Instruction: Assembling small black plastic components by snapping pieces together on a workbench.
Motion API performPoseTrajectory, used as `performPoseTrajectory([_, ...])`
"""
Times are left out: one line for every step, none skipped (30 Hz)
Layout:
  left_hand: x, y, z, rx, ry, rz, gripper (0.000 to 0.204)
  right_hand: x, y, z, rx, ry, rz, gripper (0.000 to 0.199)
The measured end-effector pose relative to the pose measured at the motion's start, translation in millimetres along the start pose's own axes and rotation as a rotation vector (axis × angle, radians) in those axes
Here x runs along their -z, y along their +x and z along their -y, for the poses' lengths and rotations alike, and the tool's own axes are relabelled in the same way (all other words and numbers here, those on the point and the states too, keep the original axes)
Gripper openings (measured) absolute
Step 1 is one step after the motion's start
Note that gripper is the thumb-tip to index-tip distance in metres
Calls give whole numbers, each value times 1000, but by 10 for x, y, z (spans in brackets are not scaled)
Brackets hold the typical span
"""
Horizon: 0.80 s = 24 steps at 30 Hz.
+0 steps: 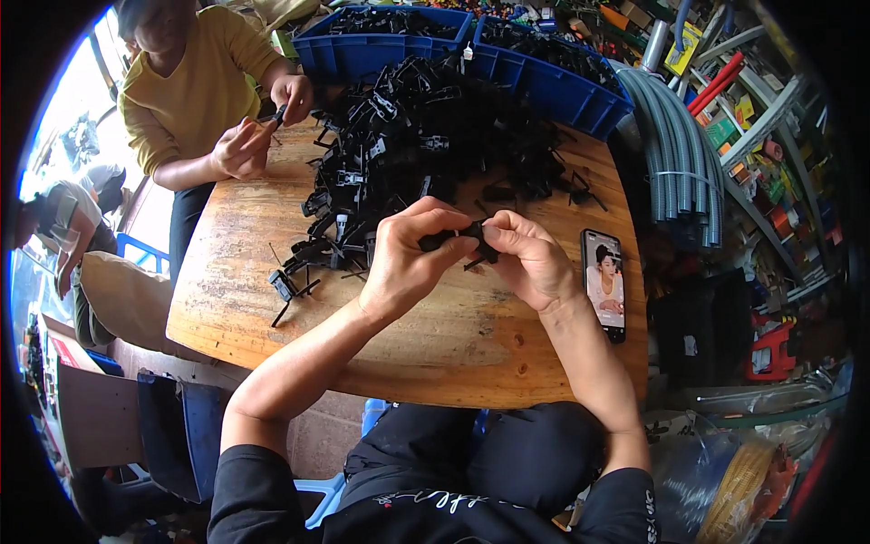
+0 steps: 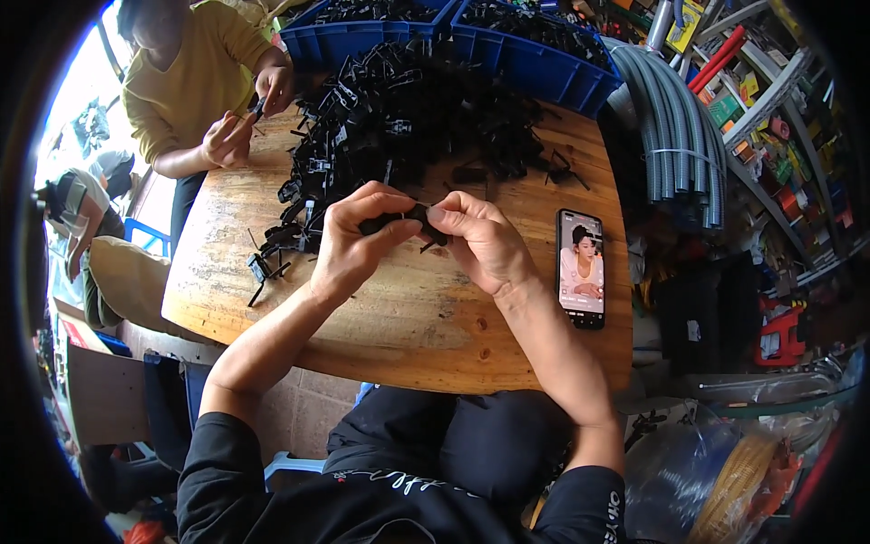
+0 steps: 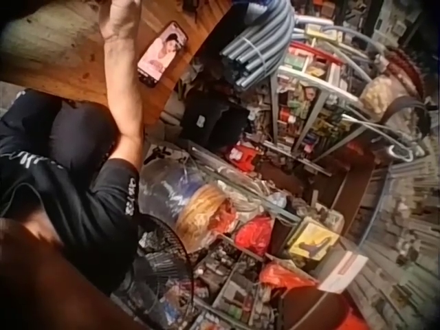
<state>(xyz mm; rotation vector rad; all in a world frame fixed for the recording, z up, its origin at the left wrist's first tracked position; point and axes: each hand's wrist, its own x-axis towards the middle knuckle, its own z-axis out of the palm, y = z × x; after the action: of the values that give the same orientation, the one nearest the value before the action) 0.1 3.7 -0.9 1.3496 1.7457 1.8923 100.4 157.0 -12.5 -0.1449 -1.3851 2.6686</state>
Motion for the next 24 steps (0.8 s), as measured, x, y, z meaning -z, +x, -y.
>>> performPoseTrajectory([3, -9, 1, 1, 1, -1, 18, -15, 2, -5, -1, 1, 0, 6])
performPoseTrajectory([2, -17, 0, 0, 43, 5, 18, -27, 3, -9, -34, 42, 6, 7])
performPoseTrajectory([-3, -24, -1, -1, 85, 10, 18, -30, -2, -8, -67, 83, 11, 7])
performPoseTrajectory([-5, -25, 6, -3, 86, 11, 18, -19, -5, -10, -64, 84, 12, 7])
performPoseTrajectory([-10, -26, 15, -22, 64, 2, 17, 0, -12, -19, -75, 95, 8, 7])
performPoseTrajectory([-18, -21, 17, -43, 43, -7, 17, 13, -19, -18, -86, 105, 3, 9])
performPoseTrajectory([-21, -8, -6, -41, 44, -2, 17, -5, -16, -2, -84, 109, 1, 9])
performPoseTrajectory([-27, 24, -55, 186, -52, -50, 15, -28, -13, 37, 49, -290, -29, 13])
performPoseTrajectory([-25, 57, -72, 414, -146, -99, 14, -67, -24, 81, 181, -689, -60, 18])
performPoseTrajectory([26, 84, -36, 435, -311, -111, 13, -206, -80, 162, 246, -867, -57, 29])
performPoseTrajectory([94, 119, -28, 492, -409, -136, 12, -258, -110, 178, 246, -866, -51, 29])
performPoseTrajectory([133, 120, 31, 525, -481, -125, 12, -301, -137, 175, 427, -1103, -13, 35])
performPoseTrajectory([144, 140, 46, 556, -555, -106, 13, -321, -152, 172, 614, -1339, 21, 41])
performPoseTrajectory([109, 134, 46, 573, -556, -110, 13, -302, -162, 171, 691, -1493, 14, 49])
performPoseTrajectory([70, 127, 30, 590, -556, -114, 13, -293, -153, 149, 694, -1493, 14, 49])
performPoseTrajectory([55, 121, 63, 582, -579, -78, 14, -282, -147, 115, 787, -1619, -16, 47])
performPoseTrajectory([47, 106, 78, 582, -579, -76, 14, -274, -134, 78, 880, -1744, -47, 46])
performPoseTrajectory([37, 86, 79, 590, -578, -53, 14, -281, -106, 32, 958, -1838, -84, 44])
performPoseTrajectory([26, 70, 83, 598, -579, -31, 13, -286, -93, 3, 957, -1839, -85, 44])
performPoseTrajectory([11, 54, 122, 569, -562, -18, 13, -292, -87, -25, 919, -1839, -121, 42])
performPoseTrajectory([11, 37, 123, 569, -564, -18, 13, -298, -82, -54, 881, -1839, -157, 39])
performPoseTrajectory([7, 34, 121, 537, -481, -11, 11, -292, -71, -69, 883, -1843, -156, 39])
performPoseTrajectory([6, 26, 115, 504, -399, -5, 9, -287, -60, -87, 883, -1831, -163, 36])
performPoseTrajectory([5, 11, 89, 500, -368, -12, 12, -284, -44, -111, 884, -1819, -169, 33])
